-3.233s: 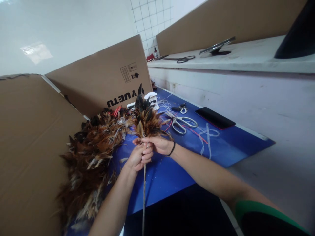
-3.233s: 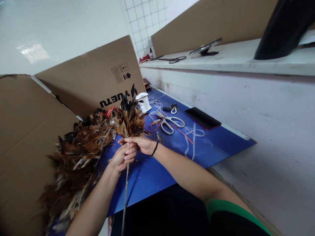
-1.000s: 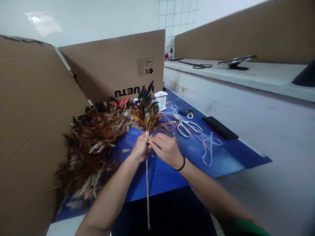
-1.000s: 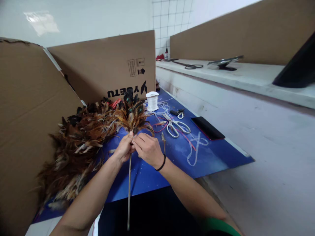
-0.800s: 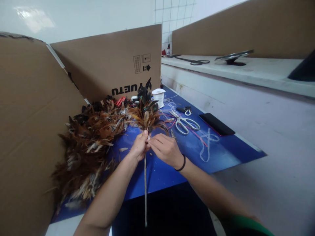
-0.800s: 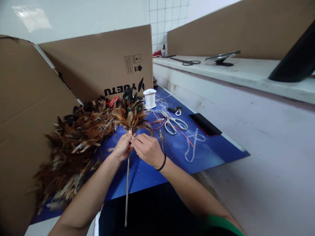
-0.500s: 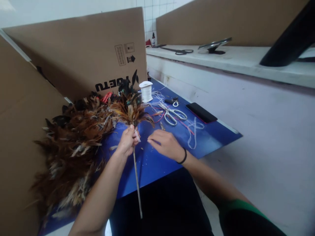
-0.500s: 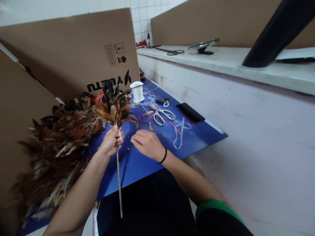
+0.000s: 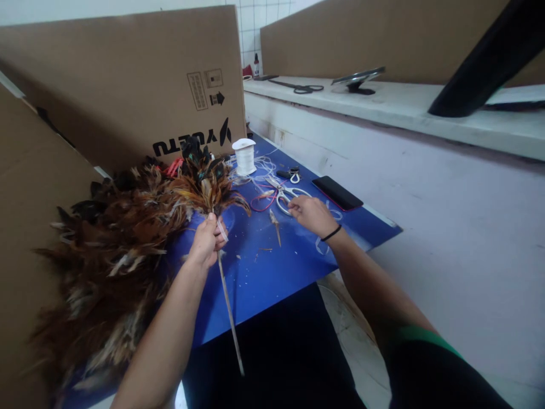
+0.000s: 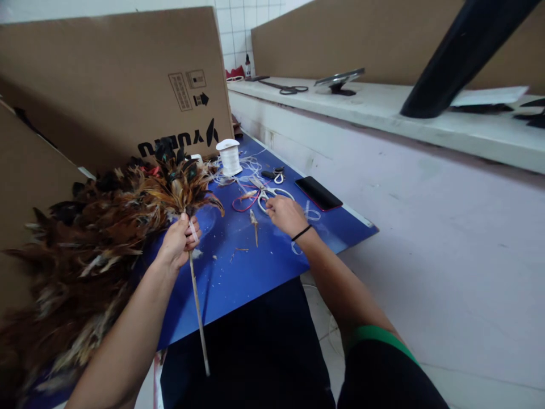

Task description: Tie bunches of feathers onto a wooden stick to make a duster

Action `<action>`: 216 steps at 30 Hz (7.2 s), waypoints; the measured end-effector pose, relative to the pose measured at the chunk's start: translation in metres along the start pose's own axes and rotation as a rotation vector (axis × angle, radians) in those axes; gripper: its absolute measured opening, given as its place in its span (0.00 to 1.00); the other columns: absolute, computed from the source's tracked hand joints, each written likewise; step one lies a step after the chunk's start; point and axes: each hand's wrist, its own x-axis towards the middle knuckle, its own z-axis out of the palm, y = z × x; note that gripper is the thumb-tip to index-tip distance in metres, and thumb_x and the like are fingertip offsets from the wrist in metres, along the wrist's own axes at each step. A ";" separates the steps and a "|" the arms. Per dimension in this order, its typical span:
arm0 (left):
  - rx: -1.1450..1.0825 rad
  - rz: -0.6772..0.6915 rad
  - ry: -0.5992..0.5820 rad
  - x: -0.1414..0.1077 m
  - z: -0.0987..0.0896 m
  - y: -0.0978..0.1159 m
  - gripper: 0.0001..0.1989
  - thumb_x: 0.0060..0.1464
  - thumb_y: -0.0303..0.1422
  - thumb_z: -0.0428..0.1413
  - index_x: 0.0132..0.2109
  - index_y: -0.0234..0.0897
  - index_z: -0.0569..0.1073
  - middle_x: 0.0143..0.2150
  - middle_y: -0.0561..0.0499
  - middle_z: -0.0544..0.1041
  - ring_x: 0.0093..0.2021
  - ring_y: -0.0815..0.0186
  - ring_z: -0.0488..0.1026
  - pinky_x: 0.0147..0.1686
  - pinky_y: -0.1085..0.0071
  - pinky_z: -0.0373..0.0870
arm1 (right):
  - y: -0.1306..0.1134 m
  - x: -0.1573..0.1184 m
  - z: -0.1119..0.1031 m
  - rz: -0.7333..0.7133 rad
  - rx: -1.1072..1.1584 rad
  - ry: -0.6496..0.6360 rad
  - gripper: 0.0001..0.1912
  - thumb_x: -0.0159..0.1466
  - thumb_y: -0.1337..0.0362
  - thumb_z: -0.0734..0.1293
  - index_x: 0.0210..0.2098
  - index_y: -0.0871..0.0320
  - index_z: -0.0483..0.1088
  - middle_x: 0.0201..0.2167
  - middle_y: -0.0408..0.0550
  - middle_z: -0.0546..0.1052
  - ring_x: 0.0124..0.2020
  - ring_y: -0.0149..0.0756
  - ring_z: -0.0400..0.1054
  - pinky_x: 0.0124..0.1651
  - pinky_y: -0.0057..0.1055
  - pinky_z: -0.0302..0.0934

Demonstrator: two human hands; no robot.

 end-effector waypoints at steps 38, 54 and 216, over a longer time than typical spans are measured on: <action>-0.054 -0.006 0.011 0.008 -0.006 -0.007 0.18 0.56 0.43 0.52 0.28 0.38 0.54 0.18 0.63 0.52 0.12 0.81 0.44 0.12 0.83 0.37 | 0.002 0.067 -0.091 0.173 1.016 0.245 0.08 0.56 0.66 0.66 0.25 0.60 0.62 0.30 0.48 0.74 0.27 0.29 0.71 0.25 0.23 0.62; -0.093 -0.003 0.032 0.012 -0.011 -0.006 0.19 0.55 0.44 0.53 0.28 0.38 0.54 0.18 0.63 0.52 0.12 0.81 0.45 0.12 0.82 0.36 | -0.146 0.088 -0.191 -0.578 1.107 0.355 0.05 0.62 0.70 0.57 0.30 0.63 0.61 0.26 0.39 0.75 0.31 0.27 0.73 0.31 0.25 0.67; 0.052 -0.029 0.191 0.017 -0.023 -0.006 0.17 0.59 0.42 0.48 0.28 0.36 0.58 0.15 0.62 0.53 0.11 0.80 0.49 0.12 0.84 0.38 | -0.110 0.027 0.070 -0.255 0.901 -0.100 0.23 0.56 0.54 0.67 0.47 0.57 0.63 0.25 0.38 0.70 0.21 0.26 0.61 0.27 0.26 0.58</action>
